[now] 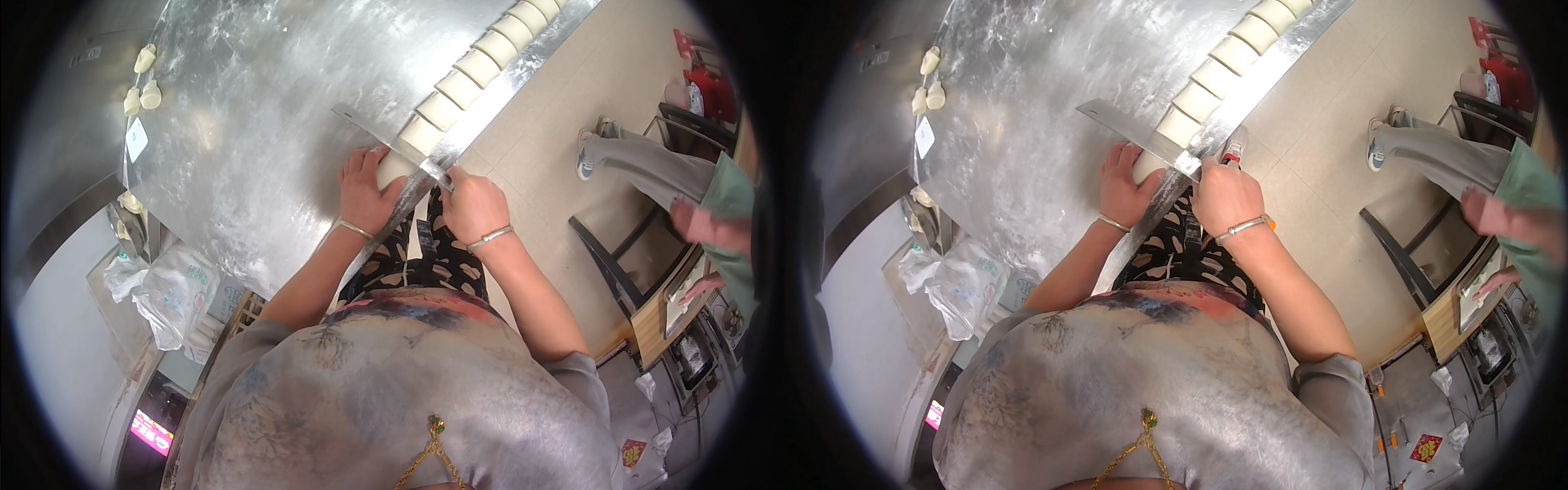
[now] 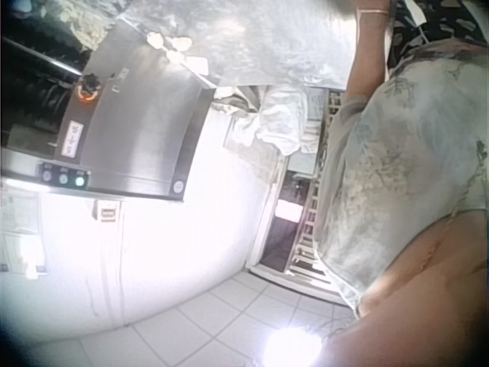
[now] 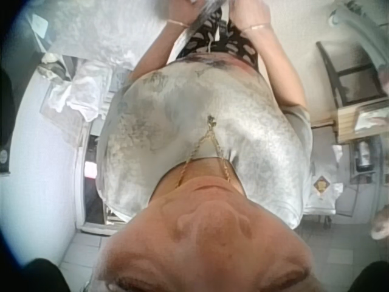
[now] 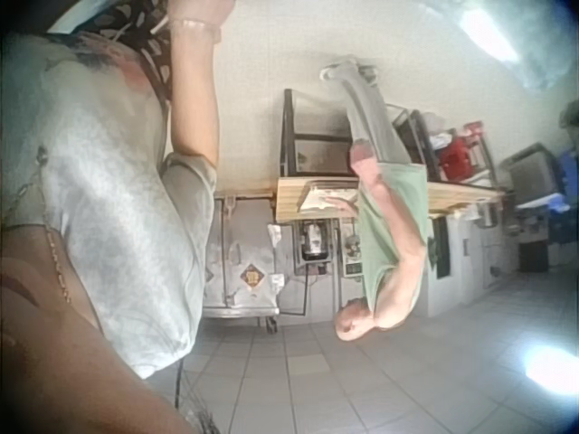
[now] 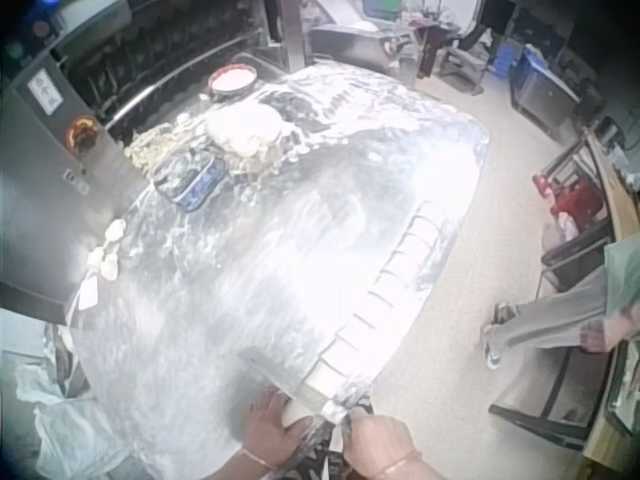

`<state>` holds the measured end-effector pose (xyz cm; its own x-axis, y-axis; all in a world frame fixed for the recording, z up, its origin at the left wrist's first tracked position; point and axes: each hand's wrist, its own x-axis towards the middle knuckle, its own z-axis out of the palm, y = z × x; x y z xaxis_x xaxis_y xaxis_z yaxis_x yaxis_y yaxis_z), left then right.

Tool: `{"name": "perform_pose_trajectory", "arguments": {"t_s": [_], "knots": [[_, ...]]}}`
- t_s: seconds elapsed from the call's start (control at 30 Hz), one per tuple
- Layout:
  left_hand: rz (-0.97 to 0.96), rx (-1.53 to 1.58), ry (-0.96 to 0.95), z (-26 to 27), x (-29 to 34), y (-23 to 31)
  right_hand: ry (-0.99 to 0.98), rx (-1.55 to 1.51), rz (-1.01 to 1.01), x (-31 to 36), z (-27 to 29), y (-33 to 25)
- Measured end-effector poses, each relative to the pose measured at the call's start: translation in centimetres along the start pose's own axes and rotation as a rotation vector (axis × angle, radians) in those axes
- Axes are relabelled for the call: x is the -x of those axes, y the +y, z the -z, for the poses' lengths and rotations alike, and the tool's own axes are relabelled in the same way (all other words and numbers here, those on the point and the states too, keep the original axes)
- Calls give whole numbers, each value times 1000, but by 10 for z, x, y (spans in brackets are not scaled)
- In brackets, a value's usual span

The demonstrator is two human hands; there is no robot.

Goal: The person retrieves a tray of dough from a proofer, then rolls a large sheet of dough into a log with a coworker. They cut the log into uniform pieces using a cleaver and arrange the pieces on a tray. The person also sprinkles flour on the work surface during the process.

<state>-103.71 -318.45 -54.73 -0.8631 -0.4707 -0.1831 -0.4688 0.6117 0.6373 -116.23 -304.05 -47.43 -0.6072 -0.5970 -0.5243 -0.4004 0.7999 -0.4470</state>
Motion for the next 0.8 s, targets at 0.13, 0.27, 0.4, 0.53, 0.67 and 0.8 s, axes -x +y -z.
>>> {"name": "perform_pose_trajectory", "arguments": {"t_s": [0.13,0.27,0.4,0.53,0.67,0.8], "knots": [[-11,16,-5,-4,-4,-1,-58,36,-41,-21,-5,-8],[14,70,-42,-5,-9,-1,-99,78,-31,-35,-11,-13],[-23,88,14,-5,-5,-1,-52,-3,-69,-32,-9,-16],[-23,181,58,2,9,-15,40,-72,31,-5,6,-21],[-43,25,-2,11,27,-32,102,-150,129,39,13,-30],[6,-40,-53,12,38,-31,51,-113,93,48,3,-31]]}}
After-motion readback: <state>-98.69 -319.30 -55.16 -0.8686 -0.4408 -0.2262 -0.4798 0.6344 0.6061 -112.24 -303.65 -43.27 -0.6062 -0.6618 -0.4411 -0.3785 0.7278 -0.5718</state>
